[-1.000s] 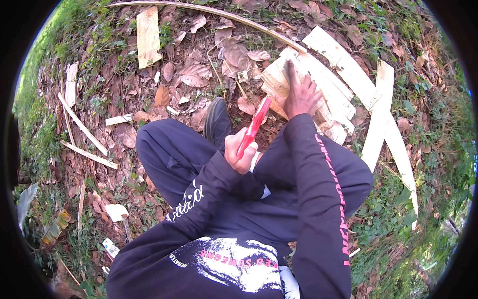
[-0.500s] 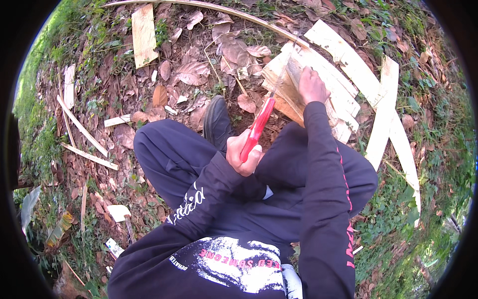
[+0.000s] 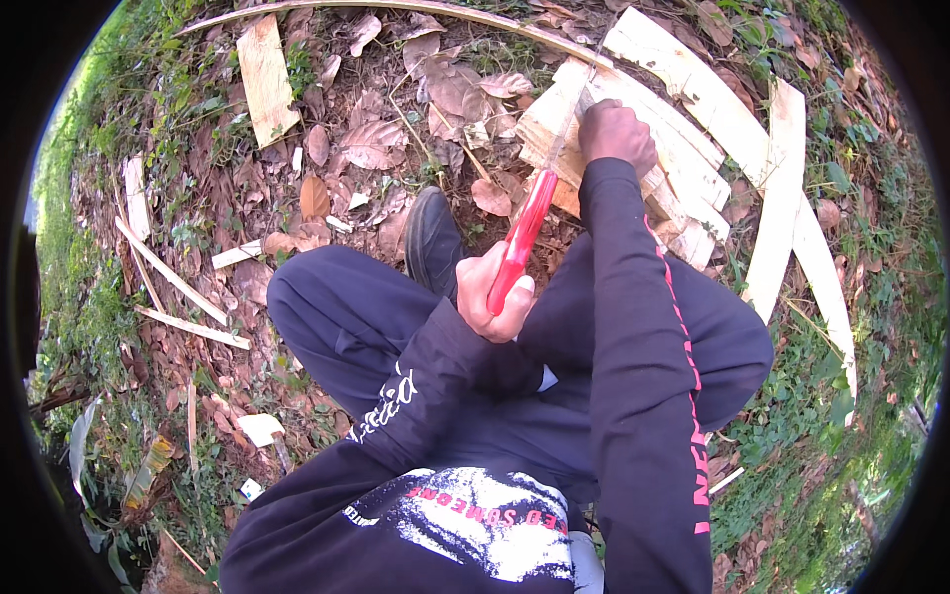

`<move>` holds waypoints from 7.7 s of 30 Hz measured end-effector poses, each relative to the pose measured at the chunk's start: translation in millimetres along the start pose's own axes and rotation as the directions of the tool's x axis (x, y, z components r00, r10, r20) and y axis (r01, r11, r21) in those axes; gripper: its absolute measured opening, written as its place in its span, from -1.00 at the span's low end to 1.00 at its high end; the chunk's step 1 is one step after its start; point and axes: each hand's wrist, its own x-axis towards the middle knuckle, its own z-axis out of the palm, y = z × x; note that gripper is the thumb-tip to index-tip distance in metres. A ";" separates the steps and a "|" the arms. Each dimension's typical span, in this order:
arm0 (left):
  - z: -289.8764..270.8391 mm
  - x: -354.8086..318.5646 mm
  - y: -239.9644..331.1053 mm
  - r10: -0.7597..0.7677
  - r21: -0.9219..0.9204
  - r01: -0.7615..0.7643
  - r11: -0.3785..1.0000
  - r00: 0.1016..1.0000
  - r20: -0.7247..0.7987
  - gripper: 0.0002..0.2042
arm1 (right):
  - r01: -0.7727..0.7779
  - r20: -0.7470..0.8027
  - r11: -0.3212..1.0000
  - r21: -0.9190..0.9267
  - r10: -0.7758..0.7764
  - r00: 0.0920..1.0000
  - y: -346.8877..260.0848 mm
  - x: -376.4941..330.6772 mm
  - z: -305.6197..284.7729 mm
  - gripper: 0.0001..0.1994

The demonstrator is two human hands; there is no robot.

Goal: The person sits on the ground and carves a small piece of wood with a knife, then uses a red-handled saw to cut a larger piece of wood. Wood shavings and cut pieces accumulate on the ground.

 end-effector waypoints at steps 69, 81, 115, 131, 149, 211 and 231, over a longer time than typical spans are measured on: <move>1.3 -29.9 2.3 -0.107 -0.026 0.104 0.994 0.984 -0.143 -0.83 | 0.073 -0.104 0.997 0.035 -0.069 0.992 12.4 -3.8 18.2 -0.47; 4.0 -29.9 -4.6 0.002 0.041 0.001 0.999 0.997 -0.072 -0.84 | 0.144 -0.180 0.989 0.025 -0.137 0.974 2.6 -4.5 19.6 -0.51; 18.8 49.6 -18.3 -0.010 0.023 0.012 1.000 0.995 -0.095 -0.93 | 0.179 -0.136 0.979 0.094 -0.165 0.977 -2.5 -7.3 9.4 -0.61; 14.0 10.7 -16.4 -0.086 0.007 0.087 0.996 0.993 -0.076 -0.88 | 0.202 -0.220 0.971 0.129 -0.171 0.960 2.5 -0.2 16.1 -0.60; -0.6 -33.6 23.2 -0.015 0.115 0.026 0.993 0.995 -0.094 -0.69 | 0.201 -0.134 0.979 0.041 -0.194 0.972 3.4 5.9 14.9 -0.59; -19.5 -22.6 -5.5 -0.002 0.016 0.003 1.000 0.999 -0.047 -0.66 | 0.175 -0.203 0.984 0.021 -0.167 0.965 -5.2 -1.1 7.2 -0.53; -19.0 -29.5 21.1 -0.177 -0.011 0.177 0.984 0.978 -0.112 -0.85 | 0.146 -0.118 0.989 0.021 -0.143 0.983 -5.1 3.3 8.2 -0.52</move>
